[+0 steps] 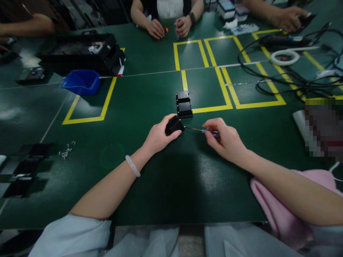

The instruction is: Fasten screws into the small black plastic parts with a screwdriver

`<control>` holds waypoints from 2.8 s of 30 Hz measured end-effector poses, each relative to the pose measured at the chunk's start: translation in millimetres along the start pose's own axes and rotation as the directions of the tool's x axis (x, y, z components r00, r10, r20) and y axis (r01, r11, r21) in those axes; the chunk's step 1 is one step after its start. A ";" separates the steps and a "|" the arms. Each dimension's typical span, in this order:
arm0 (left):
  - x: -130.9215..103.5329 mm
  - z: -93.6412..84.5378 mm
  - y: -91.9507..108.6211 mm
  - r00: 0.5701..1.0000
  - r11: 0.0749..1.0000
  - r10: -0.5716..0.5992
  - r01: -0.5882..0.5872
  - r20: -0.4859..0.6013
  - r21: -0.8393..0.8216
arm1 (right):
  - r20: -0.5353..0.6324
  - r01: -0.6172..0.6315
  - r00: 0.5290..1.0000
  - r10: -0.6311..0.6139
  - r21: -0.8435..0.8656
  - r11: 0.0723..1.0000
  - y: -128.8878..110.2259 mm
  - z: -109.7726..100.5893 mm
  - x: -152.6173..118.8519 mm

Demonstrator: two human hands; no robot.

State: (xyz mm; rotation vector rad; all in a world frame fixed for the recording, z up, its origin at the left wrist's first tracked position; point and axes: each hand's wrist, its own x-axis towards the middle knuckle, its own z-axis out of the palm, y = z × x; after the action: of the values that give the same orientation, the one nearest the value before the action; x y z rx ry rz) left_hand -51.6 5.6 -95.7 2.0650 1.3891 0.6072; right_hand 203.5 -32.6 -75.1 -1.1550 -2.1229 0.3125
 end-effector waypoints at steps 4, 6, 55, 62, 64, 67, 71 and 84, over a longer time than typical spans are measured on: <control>0.7 0.1 -0.2 1.000 1.000 -0.010 0.010 0.000 0.012 | 0.012 0.014 1.000 -0.014 0.012 1.000 0.6 0.3 0.1; 1.1 0.4 -0.7 1.000 1.000 -0.007 0.007 -0.004 0.014 | 0.015 0.012 1.000 -0.013 0.022 1.000 0.8 0.7 0.3; 0.3 0.2 0.3 1.000 1.000 -0.002 0.002 -0.005 0.000 | 0.045 -0.082 0.996 0.079 0.063 0.995 2.5 1.0 0.3; 0.5 -0.2 0.8 1.000 1.000 -0.006 0.006 -0.002 0.011 | 0.027 -0.061 0.998 0.060 0.043 0.997 4.0 2.1 -0.1; 0.7 0.1 0.4 1.000 1.000 -0.006 0.006 -0.004 0.014 | 0.030 -0.077 0.997 0.075 0.055 0.996 4.0 2.0 0.1; 0.8 0.6 -0.1 1.000 1.000 -0.005 0.006 -0.012 0.017 | 0.036 -0.103 0.994 0.101 0.058 0.993 4.0 1.9 0.6; 0.5 0.3 0.5 1.000 1.000 -0.005 0.005 -0.010 0.013 | 0.023 -0.082 0.996 0.081 0.041 0.996 4.5 2.5 0.7; 0.2 -0.4 0.7 1.000 1.000 0.003 -0.003 -0.003 -0.001 | 0.018 -0.081 0.997 0.080 0.036 0.996 4.8 2.7 0.3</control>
State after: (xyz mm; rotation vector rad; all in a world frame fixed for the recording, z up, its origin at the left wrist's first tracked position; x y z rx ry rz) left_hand -51.3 5.6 -94.9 2.0661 1.3874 0.6126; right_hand 204.6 -29.3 -79.4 -1.2224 -2.0799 0.3973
